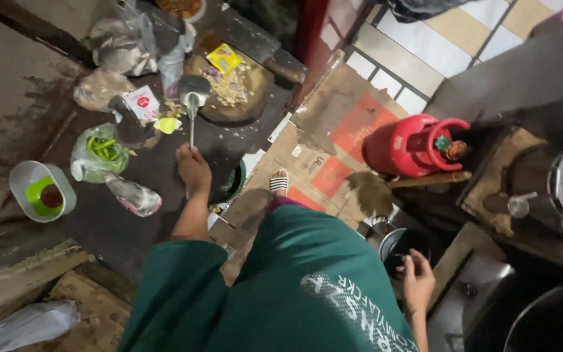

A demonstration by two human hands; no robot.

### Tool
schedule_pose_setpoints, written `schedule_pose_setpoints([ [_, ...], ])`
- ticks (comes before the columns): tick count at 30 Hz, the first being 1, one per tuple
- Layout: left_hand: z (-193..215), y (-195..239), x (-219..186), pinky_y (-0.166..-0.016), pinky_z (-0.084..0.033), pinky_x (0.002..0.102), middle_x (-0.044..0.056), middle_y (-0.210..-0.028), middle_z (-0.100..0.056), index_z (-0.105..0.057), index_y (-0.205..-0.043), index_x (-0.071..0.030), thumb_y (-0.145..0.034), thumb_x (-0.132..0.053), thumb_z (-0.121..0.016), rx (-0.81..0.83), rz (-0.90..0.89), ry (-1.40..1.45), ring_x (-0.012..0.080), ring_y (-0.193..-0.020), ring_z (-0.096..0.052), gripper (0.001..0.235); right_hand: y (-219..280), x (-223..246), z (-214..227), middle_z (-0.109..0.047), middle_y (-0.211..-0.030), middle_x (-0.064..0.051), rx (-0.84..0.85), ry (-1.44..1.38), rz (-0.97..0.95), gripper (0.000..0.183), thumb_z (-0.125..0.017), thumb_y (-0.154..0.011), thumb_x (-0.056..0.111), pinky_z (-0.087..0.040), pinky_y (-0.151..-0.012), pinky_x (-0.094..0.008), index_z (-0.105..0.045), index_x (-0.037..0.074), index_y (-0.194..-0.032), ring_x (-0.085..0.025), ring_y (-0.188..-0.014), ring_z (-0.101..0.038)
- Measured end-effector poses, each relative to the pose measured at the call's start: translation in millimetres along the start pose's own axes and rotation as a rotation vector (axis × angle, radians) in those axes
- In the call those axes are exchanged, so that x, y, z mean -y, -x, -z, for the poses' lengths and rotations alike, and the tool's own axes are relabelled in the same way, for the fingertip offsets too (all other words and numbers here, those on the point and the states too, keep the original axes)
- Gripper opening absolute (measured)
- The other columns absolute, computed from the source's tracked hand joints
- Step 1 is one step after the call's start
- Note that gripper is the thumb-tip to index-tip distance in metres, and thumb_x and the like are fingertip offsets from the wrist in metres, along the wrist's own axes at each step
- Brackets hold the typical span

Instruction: The person stirs meat in a wok on a gas stove, adds oil, and then moves to a preparation table to peel a carrot using a peeler. The person handles a spatula, a bottle of oil, a carrot, and a peeler.

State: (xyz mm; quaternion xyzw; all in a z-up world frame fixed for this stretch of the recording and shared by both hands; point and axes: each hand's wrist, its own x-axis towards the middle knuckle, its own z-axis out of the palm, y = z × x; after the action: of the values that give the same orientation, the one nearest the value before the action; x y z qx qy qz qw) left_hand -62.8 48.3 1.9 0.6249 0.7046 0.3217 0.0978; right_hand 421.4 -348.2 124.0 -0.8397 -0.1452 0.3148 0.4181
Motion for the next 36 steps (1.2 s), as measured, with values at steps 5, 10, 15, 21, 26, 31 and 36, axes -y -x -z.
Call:
schedule_pose_setpoints([
  [5, -4, -48, 29, -0.073, -0.048, 0.051, 0.02, -0.112, -0.057, -0.06, -0.129, -0.001, -0.113, -0.024, -0.04, 0.038, 0.097, 0.037, 0.0428, -0.093, -0.06, 0.034, -10, 32, -36, -0.075, -0.111, -0.014, 0.112, 0.302, -0.115, 0.036, -0.063, -0.099, 0.025, -0.052, -0.08, -0.036, -0.069, 0.007, -0.13, -0.022, -0.09, -0.068],
  [10, -31, -75, 84, -0.072, -0.045, 0.055, 0.021, -0.098, -0.059, -0.066, -0.115, -0.002, -0.11, -0.017, -0.045, 0.054, -0.076, 0.015, 0.0437, -0.084, -0.058, 0.026, -30, 13, -34, -0.079, -0.103, -0.012, 0.148, 0.461, -0.192, 0.04, -0.066, -0.095, 0.036, -0.051, -0.086, -0.035, -0.074, 0.011, -0.125, -0.022, -0.095, -0.072],
  [15, -59, -79, 116, -0.073, -0.051, 0.056, 0.019, -0.099, -0.067, -0.068, -0.112, -0.007, -0.094, -0.013, -0.067, 0.057, -0.118, -0.24, 0.0424, -0.09, -0.062, 0.019, -53, -38, -10, -0.077, -0.099, -0.015, 0.153, 0.455, -0.293, 0.043, -0.067, -0.096, 0.035, -0.052, -0.081, -0.039, -0.075, 0.004, -0.124, -0.024, -0.089, -0.068],
  [21, -39, -86, 66, -0.087, -0.047, 0.064, 0.027, -0.12, -0.056, -0.058, -0.138, -0.007, -0.087, -0.014, -0.077, -0.048, -0.011, -0.135, 0.0516, -0.111, -0.055, 0.055, -53, -11, -27, -0.076, -0.117, -0.019, 0.169, 0.514, -0.326, 0.049, -0.066, -0.096, 0.037, -0.052, -0.088, -0.041, -0.074, -0.001, -0.126, -0.028, -0.107, -0.07],
  [26, -10, -121, -32, -0.074, -0.05, 0.044, 0.018, -0.102, -0.063, -0.065, -0.111, -0.002, -0.101, -0.017, -0.058, -0.345, -0.341, -0.072, 0.0338, -0.089, -0.06, 0.019, -71, -1, -48, -0.077, -0.113, -0.017, 0.204, 0.521, -0.277, 0.041, -0.065, -0.097, 0.036, -0.052, -0.088, -0.041, -0.075, 0.005, -0.122, -0.028, -0.103, -0.07],
  [31, -31, -135, -62, -0.082, -0.054, 0.045, 0.016, -0.109, -0.071, -0.071, -0.118, -0.008, -0.081, -0.003, -0.084, -0.024, -0.297, -0.094, 0.0356, -0.098, -0.068, 0.04, -87, 11, -59, -0.081, -0.098, -0.011, 0.213, 0.58, -0.237, 0.038, -0.066, -0.097, 0.038, -0.052, -0.084, -0.033, -0.077, 0.012, -0.121, -0.019, -0.091, -0.072],
  [36, -42, -138, -71, -0.079, -0.055, 0.04, 0.015, -0.101, -0.071, -0.072, -0.103, -0.001, -0.079, 0.001, -0.078, -0.061, -0.326, -0.25, 0.0325, -0.092, -0.069, 0.026, -78, 24, -69, -0.072, -0.091, -0.018, 0.176, 0.221, -0.302, 0.033, -0.062, -0.103, 0.028, -0.048, -0.056, -0.032, -0.068, 0.004, -0.125, -0.023, -0.071, -0.067],
])
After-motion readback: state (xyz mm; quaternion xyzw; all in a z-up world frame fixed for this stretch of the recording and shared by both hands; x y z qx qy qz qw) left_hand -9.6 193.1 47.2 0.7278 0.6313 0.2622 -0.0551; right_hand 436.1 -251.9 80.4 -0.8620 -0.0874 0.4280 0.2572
